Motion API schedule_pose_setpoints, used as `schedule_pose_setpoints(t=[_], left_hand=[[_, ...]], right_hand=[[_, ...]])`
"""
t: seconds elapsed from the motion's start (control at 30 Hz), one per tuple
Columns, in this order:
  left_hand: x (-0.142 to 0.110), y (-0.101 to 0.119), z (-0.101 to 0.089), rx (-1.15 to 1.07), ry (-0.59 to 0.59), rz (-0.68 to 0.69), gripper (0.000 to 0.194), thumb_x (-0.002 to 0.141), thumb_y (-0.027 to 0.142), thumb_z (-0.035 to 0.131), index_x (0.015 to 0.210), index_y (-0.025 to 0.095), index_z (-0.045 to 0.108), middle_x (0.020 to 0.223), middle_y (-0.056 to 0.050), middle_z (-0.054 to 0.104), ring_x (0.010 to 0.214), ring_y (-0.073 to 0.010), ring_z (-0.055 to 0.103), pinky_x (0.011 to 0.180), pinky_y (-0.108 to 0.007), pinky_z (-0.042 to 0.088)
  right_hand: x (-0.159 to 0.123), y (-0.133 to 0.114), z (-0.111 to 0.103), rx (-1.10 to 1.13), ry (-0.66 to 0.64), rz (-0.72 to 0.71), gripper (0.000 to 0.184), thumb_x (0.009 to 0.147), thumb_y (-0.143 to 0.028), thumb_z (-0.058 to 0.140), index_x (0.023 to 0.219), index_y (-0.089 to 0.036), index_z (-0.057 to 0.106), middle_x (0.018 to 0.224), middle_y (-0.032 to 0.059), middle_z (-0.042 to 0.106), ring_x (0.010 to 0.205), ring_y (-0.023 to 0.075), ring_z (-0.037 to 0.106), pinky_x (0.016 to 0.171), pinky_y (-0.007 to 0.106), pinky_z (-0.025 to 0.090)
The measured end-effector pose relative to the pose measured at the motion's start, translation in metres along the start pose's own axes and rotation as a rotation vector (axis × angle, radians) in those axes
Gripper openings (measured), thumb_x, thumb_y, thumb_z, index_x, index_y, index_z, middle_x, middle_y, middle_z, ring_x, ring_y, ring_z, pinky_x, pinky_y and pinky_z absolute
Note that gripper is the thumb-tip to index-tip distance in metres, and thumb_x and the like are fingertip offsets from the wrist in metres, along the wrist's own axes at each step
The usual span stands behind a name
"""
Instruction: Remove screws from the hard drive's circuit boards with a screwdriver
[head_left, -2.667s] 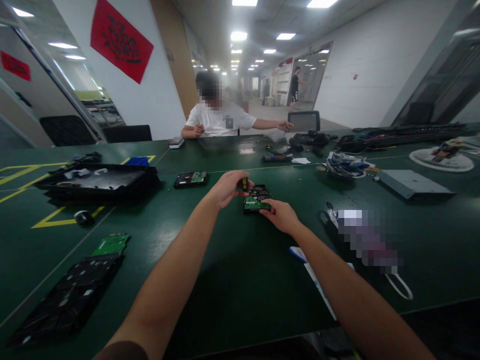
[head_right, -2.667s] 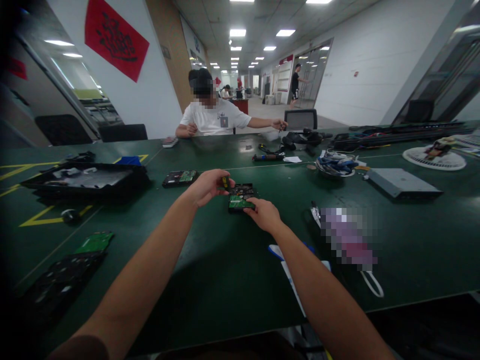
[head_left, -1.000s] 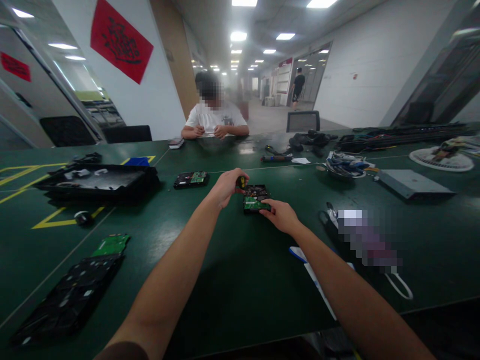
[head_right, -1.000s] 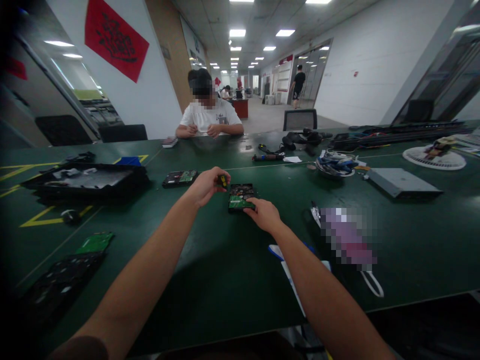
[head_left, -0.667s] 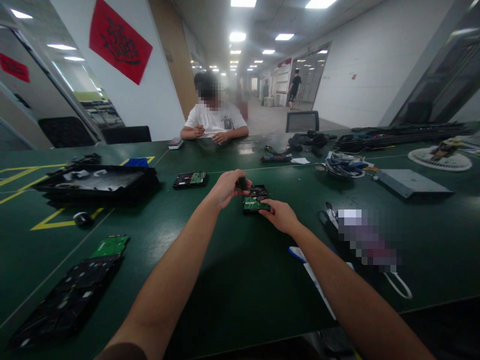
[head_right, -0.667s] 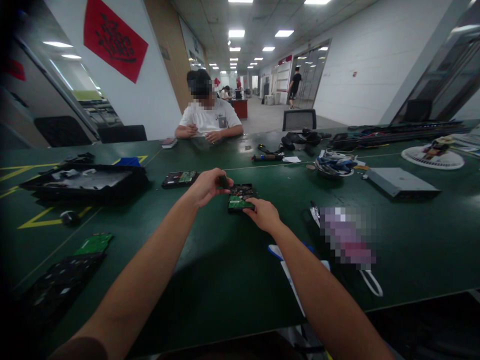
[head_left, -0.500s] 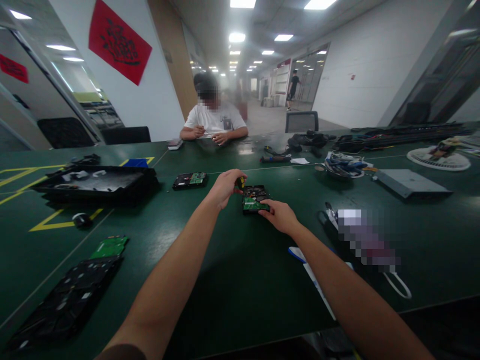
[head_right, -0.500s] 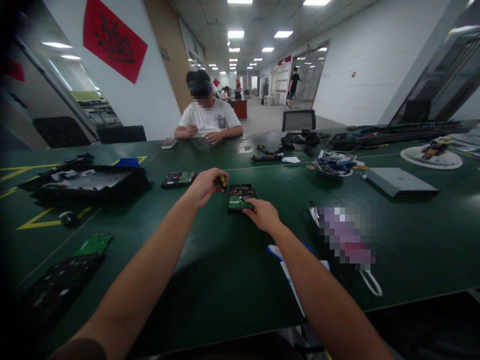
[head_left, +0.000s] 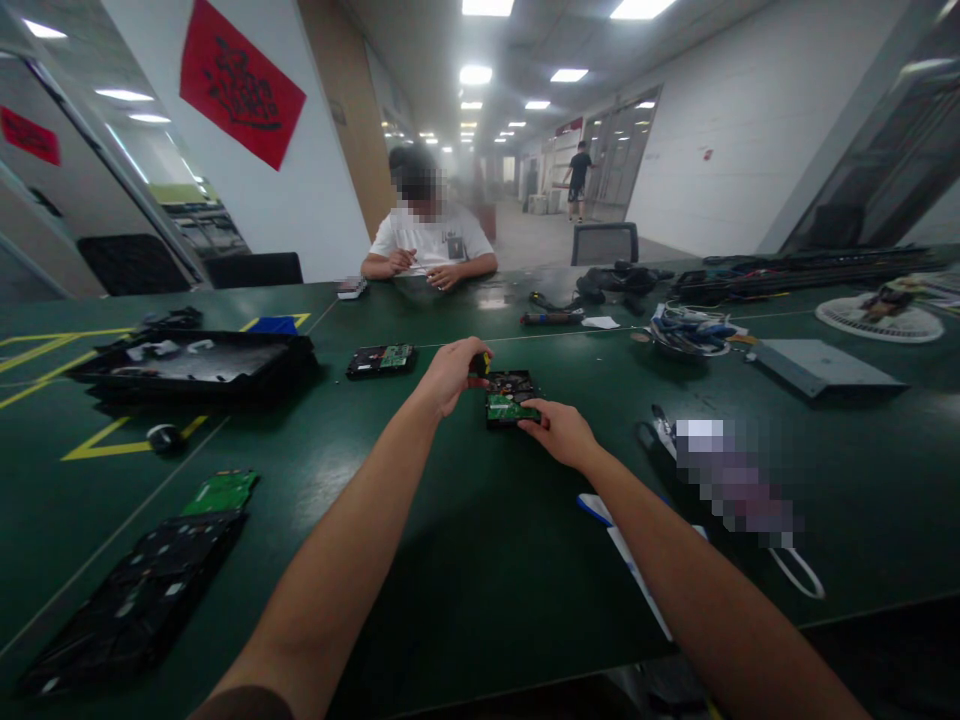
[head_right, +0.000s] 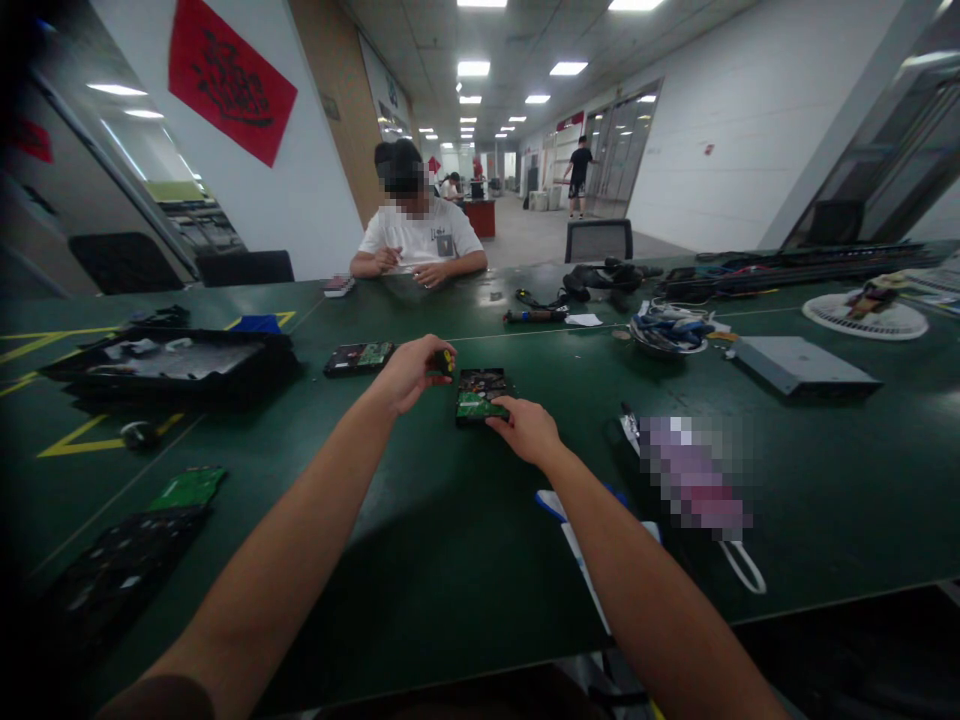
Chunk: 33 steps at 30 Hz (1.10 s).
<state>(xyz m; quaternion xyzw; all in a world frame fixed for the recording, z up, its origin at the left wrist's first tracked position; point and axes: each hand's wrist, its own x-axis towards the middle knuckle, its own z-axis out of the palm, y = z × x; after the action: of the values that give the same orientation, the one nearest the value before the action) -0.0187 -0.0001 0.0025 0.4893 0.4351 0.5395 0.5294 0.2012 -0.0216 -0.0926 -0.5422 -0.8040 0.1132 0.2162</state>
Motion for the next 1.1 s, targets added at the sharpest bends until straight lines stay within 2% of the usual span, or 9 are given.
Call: schedule_pose_setpoints(t=[0.23, 0.33, 0.47, 0.73, 0.87, 1.0, 1.1], left_hand=[[-0.0024, -0.0009, 0.0015, -0.083, -0.107, -0.074, 0.02, 0.075, 0.033, 0.065, 0.083, 0.015, 0.064, 0.082, -0.011, 0.068, 0.078, -0.0215, 0.065, 0.061, -0.032, 0.055], [0.0008, -0.0027, 0.0, -0.098, -0.079, -0.061, 0.018, 0.074, 0.032, 0.064, 0.079, 0.015, 0.063, 0.083, -0.01, 0.068, 0.079, -0.0209, 0.065, 0.063, -0.032, 0.056], [0.002, -0.0024, -0.0025, 0.004, -0.013, 0.018, 0.018, 0.073, 0.032, 0.063, 0.077, 0.015, 0.067, 0.084, -0.009, 0.066, 0.075, -0.018, 0.06, 0.058, -0.027, 0.053], [-0.0037, -0.0004, 0.0009, 0.031, -0.173, -0.022, 0.024, 0.079, 0.038, 0.061, 0.085, 0.015, 0.065, 0.082, -0.011, 0.069, 0.076, -0.0211, 0.065, 0.061, -0.032, 0.055], [-0.0023, -0.0003, -0.0006, 0.056, -0.14, -0.014, 0.025, 0.08, 0.038, 0.06, 0.088, 0.015, 0.063, 0.083, -0.012, 0.07, 0.078, -0.0219, 0.067, 0.062, -0.033, 0.056], [-0.0014, 0.0002, -0.003, 0.177, -0.091, 0.085, 0.023, 0.079, 0.037, 0.059, 0.083, 0.015, 0.066, 0.086, -0.011, 0.069, 0.08, -0.0204, 0.064, 0.058, -0.027, 0.053], [-0.0017, -0.0003, -0.0035, 0.209, -0.116, 0.114, 0.023, 0.079, 0.034, 0.058, 0.08, 0.014, 0.069, 0.088, -0.011, 0.068, 0.083, -0.0207, 0.063, 0.055, -0.025, 0.051]], right_hand=[[0.0, 0.0021, 0.0021, 0.01, 0.01, -0.012, 0.043, 0.094, -0.049, 0.06, 0.131, -0.029, 0.062, 0.088, 0.0027, 0.068, 0.074, 0.0165, 0.059, 0.063, 0.026, 0.039], [-0.0002, 0.0015, 0.0015, 0.01, 0.008, -0.008, 0.042, 0.094, -0.049, 0.061, 0.131, -0.029, 0.062, 0.088, 0.003, 0.068, 0.075, 0.0166, 0.059, 0.063, 0.026, 0.039], [-0.0003, 0.0002, 0.0004, 0.007, -0.005, 0.013, 0.043, 0.093, -0.049, 0.061, 0.132, -0.03, 0.062, 0.09, 0.0032, 0.068, 0.075, 0.0169, 0.059, 0.062, 0.026, 0.038], [0.0001, 0.0026, 0.0024, 0.008, 0.01, -0.015, 0.043, 0.093, -0.049, 0.062, 0.131, -0.029, 0.063, 0.088, 0.0027, 0.068, 0.073, 0.0161, 0.059, 0.062, 0.026, 0.038], [0.0008, 0.0045, 0.0046, 0.012, 0.02, -0.016, 0.043, 0.093, -0.049, 0.062, 0.131, -0.029, 0.063, 0.087, 0.0023, 0.068, 0.072, 0.0156, 0.058, 0.062, 0.026, 0.038], [0.0015, 0.0057, 0.0061, 0.019, 0.02, -0.022, 0.042, 0.093, -0.049, 0.062, 0.13, -0.029, 0.063, 0.086, 0.0024, 0.067, 0.072, 0.0157, 0.058, 0.062, 0.026, 0.038], [0.0016, 0.0061, 0.0059, 0.018, 0.021, -0.021, 0.042, 0.093, -0.049, 0.062, 0.13, -0.029, 0.064, 0.086, 0.0026, 0.067, 0.073, 0.0158, 0.058, 0.062, 0.026, 0.038]])
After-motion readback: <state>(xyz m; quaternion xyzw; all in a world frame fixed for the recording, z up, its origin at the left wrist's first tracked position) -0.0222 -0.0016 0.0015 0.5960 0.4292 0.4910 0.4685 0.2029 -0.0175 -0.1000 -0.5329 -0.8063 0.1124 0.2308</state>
